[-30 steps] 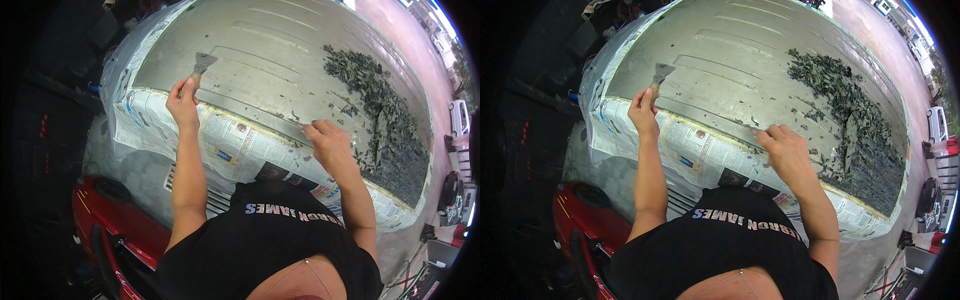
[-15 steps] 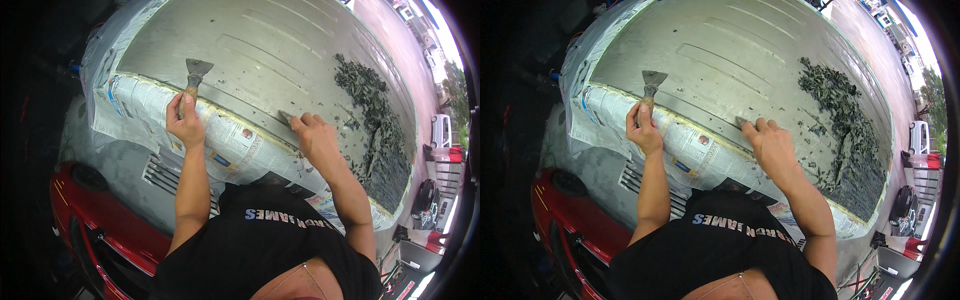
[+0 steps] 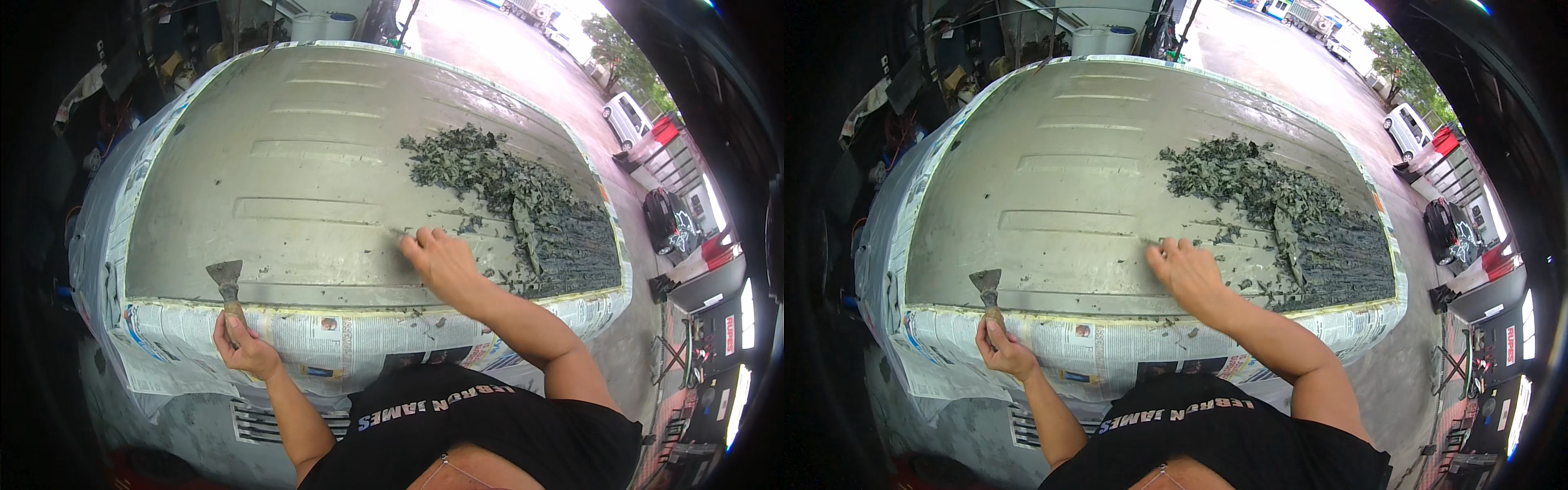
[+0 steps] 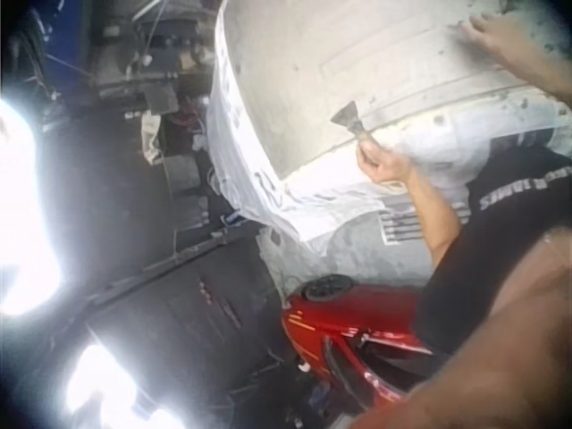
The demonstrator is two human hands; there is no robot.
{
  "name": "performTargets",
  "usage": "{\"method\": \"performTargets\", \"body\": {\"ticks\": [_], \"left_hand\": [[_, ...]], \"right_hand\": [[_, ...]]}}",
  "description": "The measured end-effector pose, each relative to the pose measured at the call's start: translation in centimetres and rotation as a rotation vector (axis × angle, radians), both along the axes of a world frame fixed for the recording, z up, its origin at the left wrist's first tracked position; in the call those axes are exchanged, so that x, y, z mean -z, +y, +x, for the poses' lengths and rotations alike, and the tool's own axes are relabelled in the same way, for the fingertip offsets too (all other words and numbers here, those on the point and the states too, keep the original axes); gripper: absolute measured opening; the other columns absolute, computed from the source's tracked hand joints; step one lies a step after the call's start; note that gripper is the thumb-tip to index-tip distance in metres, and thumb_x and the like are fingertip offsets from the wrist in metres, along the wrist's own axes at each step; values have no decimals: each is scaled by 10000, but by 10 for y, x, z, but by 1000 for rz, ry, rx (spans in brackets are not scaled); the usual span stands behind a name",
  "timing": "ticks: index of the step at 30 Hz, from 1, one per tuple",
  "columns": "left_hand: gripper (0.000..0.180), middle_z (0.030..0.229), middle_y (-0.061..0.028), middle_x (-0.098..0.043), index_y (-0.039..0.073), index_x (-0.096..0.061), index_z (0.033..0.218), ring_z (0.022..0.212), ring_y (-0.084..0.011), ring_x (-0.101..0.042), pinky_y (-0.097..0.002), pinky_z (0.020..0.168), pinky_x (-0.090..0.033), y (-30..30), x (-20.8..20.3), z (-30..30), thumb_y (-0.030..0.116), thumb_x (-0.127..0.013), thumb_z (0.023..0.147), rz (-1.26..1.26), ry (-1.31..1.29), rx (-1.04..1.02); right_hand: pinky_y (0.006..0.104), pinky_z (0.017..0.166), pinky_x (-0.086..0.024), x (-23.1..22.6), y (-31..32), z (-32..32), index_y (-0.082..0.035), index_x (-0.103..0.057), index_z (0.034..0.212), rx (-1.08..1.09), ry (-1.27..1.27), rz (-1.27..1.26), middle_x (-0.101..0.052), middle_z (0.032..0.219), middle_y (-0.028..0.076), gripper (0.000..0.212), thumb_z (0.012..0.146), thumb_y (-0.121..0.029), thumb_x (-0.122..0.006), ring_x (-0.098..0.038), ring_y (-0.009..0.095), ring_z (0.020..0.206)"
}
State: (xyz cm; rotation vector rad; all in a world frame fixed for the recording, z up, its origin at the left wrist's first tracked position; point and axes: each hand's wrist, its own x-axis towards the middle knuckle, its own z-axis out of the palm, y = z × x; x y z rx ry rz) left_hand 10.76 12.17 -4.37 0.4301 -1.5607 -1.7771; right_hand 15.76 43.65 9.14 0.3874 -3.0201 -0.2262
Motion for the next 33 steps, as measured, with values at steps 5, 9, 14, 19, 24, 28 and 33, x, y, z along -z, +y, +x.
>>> {"method": "performTargets", "body": {"ticks": [5,9,14,19,24,28,33], "left_hand": [[334,898,-56,-646,-68,-652,1150,600,-80,-423,-223,535,-353,-1,3,2,230,-658,1000,-39,-1,29],[332,911,-60,-653,-69,-652,1150,602,-79,-428,-222,535,-356,0,2,1,227,-658,999,-15,7,27],[333,922,-65,-661,-61,-657,1153,603,-79,-440,-225,528,-362,1,0,1,229,-669,992,-30,11,-1],[318,873,-58,-656,-66,-654,1144,592,-81,-452,-235,526,-375,-1,7,1,210,-678,987,-68,17,9],[298,833,-48,-639,-63,-651,1128,579,-72,-445,-222,524,-362,0,-1,2,199,-671,988,-2,41,14],[294,811,-45,-633,-67,-648,1127,572,-67,-441,-214,517,-357,-2,-1,3,188,-671,982,-6,46,6],[294,800,-46,-637,-69,-648,1130,569,-65,-445,-215,514,-363,2,1,2,181,-671,977,-31,44,-18]], "right_hand": [[378,676,-558,2,-33,48,-89,-513,1265,-174,-159,18,-598,1038,99,432,846,-89,-617,-624,276,920],[391,685,-565,28,2,33,-83,-528,1281,-32,-71,70,-596,1056,110,439,849,-69,-608,-628,283,942],[395,663,-550,18,62,10,-94,-594,1169,291,215,-9,-593,992,102,375,803,-18,-622,-620,287,937],[369,668,-565,19,-10,47,-62,-597,1124,-46,13,-67,-600,990,88,304,823,-73,-638,-629,258,909],[375,689,-577,36,-17,25,-78,-567,1204,-108,1,33,-602,1012,90,359,850,-85,-628,-629,272,930],[408,670,-551,19,47,-26,-124,-611,1191,253,119,100,-610,984,104,332,874,-36,-565,-649,296,938],[387,629,-580,6,8,5,-75,-570,1197,53,27,67,-613,1000,117,373,832,-43,-636,-652,283,926]]}}
